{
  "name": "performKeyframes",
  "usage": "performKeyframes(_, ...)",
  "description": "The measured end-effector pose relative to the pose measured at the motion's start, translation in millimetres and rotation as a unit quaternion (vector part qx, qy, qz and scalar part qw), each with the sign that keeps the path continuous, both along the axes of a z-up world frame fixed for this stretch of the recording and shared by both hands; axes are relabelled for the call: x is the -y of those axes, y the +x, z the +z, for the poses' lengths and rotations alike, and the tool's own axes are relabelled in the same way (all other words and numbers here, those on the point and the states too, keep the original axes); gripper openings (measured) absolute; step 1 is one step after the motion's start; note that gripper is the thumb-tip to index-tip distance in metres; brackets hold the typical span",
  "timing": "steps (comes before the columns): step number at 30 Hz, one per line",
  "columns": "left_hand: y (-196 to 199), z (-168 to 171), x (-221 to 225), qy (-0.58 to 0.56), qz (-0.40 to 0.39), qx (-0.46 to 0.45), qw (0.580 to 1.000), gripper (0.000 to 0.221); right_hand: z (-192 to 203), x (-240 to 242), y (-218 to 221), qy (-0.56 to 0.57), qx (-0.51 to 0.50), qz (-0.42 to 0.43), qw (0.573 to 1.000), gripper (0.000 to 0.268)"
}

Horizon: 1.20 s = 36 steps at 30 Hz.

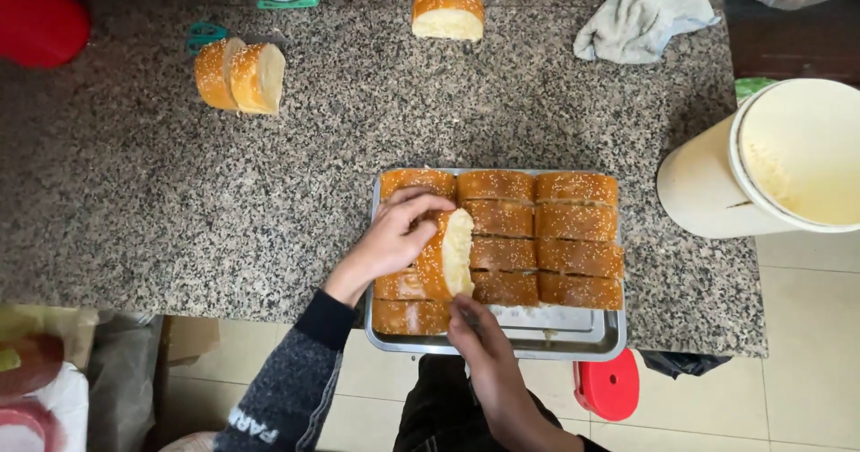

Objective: Dipping sliced bread into a bowl of coating and arranging the pieces on a metal tray.

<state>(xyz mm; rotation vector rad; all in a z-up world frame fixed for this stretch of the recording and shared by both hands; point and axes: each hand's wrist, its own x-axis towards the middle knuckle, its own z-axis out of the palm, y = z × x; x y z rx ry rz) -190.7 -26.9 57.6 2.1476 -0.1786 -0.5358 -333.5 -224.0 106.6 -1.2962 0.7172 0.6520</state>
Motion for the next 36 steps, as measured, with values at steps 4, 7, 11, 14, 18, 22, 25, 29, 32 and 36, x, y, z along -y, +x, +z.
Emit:
performKeyframes(4, 0.9, -13.0, -3.2, 0.026, -0.014, 0.023, 0.999, 0.045, -19.2, 1.4, -3.3, -0.014, -0.009, -0.010, 1.000, 0.057)
performKeyframes(7, 0.8, -12.2, -6.4, 0.019, -0.013, 0.017, 1.000, 0.046, -47.8, 14.7, -6.5, -0.024, 0.068, 0.044, 0.996, 0.035)
performKeyframes(11, 3.4, 8.0, -17.2, -0.065, 0.019, -0.043, 0.997, 0.050, -13.3, 38.0, 22.8, -0.029, 0.020, 0.130, 0.991, 0.022)
performKeyframes(14, 17.2, -3.0, -49.9, -0.120, 0.077, 0.001, 0.990, 0.051, 14.2, 50.1, 57.2, -0.048, 0.111, 0.127, 0.985, 0.025)
performKeyframes(18, 65.9, -96.8, -132.8, -0.196, 0.299, 0.207, 0.911, 0.041, 26.9, 50.1, 111.0, -0.089, 0.216, 0.051, 0.971, 0.023)
performKeyframes(22, 108.7, -129.9, -205.2, -0.282, 0.598, 0.020, 0.750, 0.023, 17.5, 42.3, 148.5, -0.004, 0.203, -0.068, 0.977, 0.019)
performKeyframes(25, 131.4, -129.3, -234.7, -0.361, 0.637, -0.127, 0.670, 0.032, 33.7, 30.6, 161.8, -0.016, 0.201, -0.056, 0.978, 0.018)
performKeyframes(29, 185.1, -148.5, -245.2, -0.368, 0.675, -0.141, 0.624, 0.047, 37.7, 22.9, 166.9, -0.035, 0.165, -0.040, 0.985, 0.023)
performKeyframes(32, 225.9, -162.7, -244.7, -0.418, 0.722, -0.094, 0.544, 0.053, 31.5, 25.7, 165.0, -0.034, 0.157, -0.057, 0.985, 0.023)
performKeyframes(36, 255.8, -169.5, -236.7, -0.441, 0.796, 0.041, 0.413, 0.076, 14.3, 31.0, 155.1, -0.003, 0.196, -0.080, 0.977, 0.018)
